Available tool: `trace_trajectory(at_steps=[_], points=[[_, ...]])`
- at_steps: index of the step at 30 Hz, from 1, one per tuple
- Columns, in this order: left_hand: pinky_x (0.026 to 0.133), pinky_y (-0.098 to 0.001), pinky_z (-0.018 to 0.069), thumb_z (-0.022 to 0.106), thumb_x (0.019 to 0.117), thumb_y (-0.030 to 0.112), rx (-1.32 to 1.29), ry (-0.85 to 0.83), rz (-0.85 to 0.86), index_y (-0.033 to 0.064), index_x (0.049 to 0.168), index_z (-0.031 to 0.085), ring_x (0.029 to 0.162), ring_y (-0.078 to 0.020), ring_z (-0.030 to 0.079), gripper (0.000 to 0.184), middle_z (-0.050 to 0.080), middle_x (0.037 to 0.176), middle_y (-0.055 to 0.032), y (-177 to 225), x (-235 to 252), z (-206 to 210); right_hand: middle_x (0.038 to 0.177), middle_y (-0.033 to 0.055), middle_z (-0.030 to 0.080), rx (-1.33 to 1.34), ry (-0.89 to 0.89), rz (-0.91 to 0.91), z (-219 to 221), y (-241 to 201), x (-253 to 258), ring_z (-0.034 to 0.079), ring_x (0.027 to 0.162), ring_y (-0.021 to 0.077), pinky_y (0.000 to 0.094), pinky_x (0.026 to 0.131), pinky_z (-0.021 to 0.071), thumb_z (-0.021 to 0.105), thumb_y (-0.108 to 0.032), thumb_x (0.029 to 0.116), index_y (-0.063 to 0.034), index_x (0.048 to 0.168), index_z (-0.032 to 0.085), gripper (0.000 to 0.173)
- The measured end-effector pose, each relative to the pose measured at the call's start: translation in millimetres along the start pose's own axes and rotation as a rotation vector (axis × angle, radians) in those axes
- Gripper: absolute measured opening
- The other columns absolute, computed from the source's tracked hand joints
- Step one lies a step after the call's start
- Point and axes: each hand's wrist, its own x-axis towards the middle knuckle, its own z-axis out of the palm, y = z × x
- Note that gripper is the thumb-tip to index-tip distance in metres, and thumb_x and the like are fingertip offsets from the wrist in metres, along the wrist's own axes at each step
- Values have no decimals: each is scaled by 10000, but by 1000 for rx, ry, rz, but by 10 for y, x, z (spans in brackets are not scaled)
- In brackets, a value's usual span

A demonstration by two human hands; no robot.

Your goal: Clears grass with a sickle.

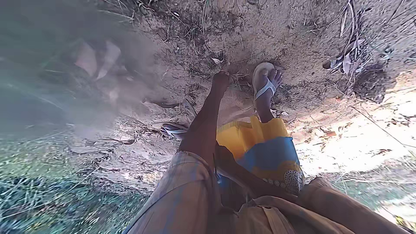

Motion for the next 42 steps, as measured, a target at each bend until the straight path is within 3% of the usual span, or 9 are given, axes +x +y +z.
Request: trace_trajectory(at_steps=[3, 7, 10, 13, 19, 24, 27, 34, 42], points=[[484, -152, 326, 409, 1114, 156, -249, 30, 258, 56, 978, 572, 515, 7, 372, 234, 488, 725, 58, 231, -443, -383, 1162, 191, 662, 94, -104, 140, -166, -201, -12, 665, 1089, 332, 519, 896, 526, 574, -321, 1032, -24, 1424, 460, 505], [489, -126, 352, 416, 1096, 156, -3, 335, 532, 121, 948, 575, 505, 47, 398, 220, 499, 684, 126, 721, -1007, -1550, 1188, 202, 658, 88, -82, 126, -104, -272, -10, 663, 1105, 337, 526, 927, 521, 599, -348, 1029, -18, 1450, 446, 556], [887, -420, 517, 483, 1067, 231, 353, 765, 209, -4, 1469, 463, 1020, -243, 622, 466, 588, 1297, -236, 764, -1143, -2782, 1194, 207, 657, 32, -67, 104, -92, -387, -17, 663, 1114, 344, 533, 933, 522, 598, -363, 1026, -17, 1454, 445, 571], [1157, -493, 406, 595, 1002, 245, 386, 900, 12, 78, 1661, 76, 1471, -323, 410, 855, 251, 1669, -226, 585, -1116, -3308, 1223, 203, 648, -20, -99, 68, -80, -509, -58, 652, 1146, 331, 510, 956, 513, 580, -382, 1043, -23, 1472, 417, 584], [1100, -634, 422, 452, 1090, 152, 746, 123, 378, 56, 1436, 573, 1339, -416, 554, 379, 542, 1480, -220, 724, -426, -1770, 1215, 201, 652, -41, -105, 86, -80, -514, -14, 657, 1129, 336, 514, 942, 518, 588, -394, 1038, -34, 1470, 423, 586], [1000, -624, 496, 478, 1060, 109, 777, 178, 412, 200, 1624, 339, 1387, -445, 496, 588, 241, 1705, -133, 1101, 74, -792, 1227, 211, 646, 8, -91, 177, -141, -346, 26, 653, 1142, 339, 513, 946, 518, 562, -358, 1053, -25, 1472, 421, 554], [1070, -525, 487, 484, 1055, 132, 523, 275, 312, 108, 1657, 177, 1390, -418, 503, 676, 177, 1704, -207, 1327, 271, -709, 1233, 209, 650, 49, -106, 201, -144, -304, 37, 656, 1146, 331, 495, 961, 517, 562, -375, 1056, -20, 1480, 415, 572], [1119, -568, 412, 386, 1101, 136, 495, 175, 197, -102, 1341, 557, 1354, -408, 536, 379, 566, 1401, -301, 1503, 520, -827, 1203, 214, 654, 111, -117, 172, -214, -394, 7, 658, 1132, 340, 501, 950, 518, 569, -376, 1052, -6, 1441, 441, 551], [787, -477, 516, 489, 1078, 116, 575, 31, 830, -83, 1056, 654, 820, -303, 634, 259, 650, 917, -197, 1794, -431, -908, 1170, 204, 664, 185, -28, 87, -467, -741, -36, 668, 1092, 339, 520, 927, 524, 593, -373, 1032, -31, 1444, 449, 555]])
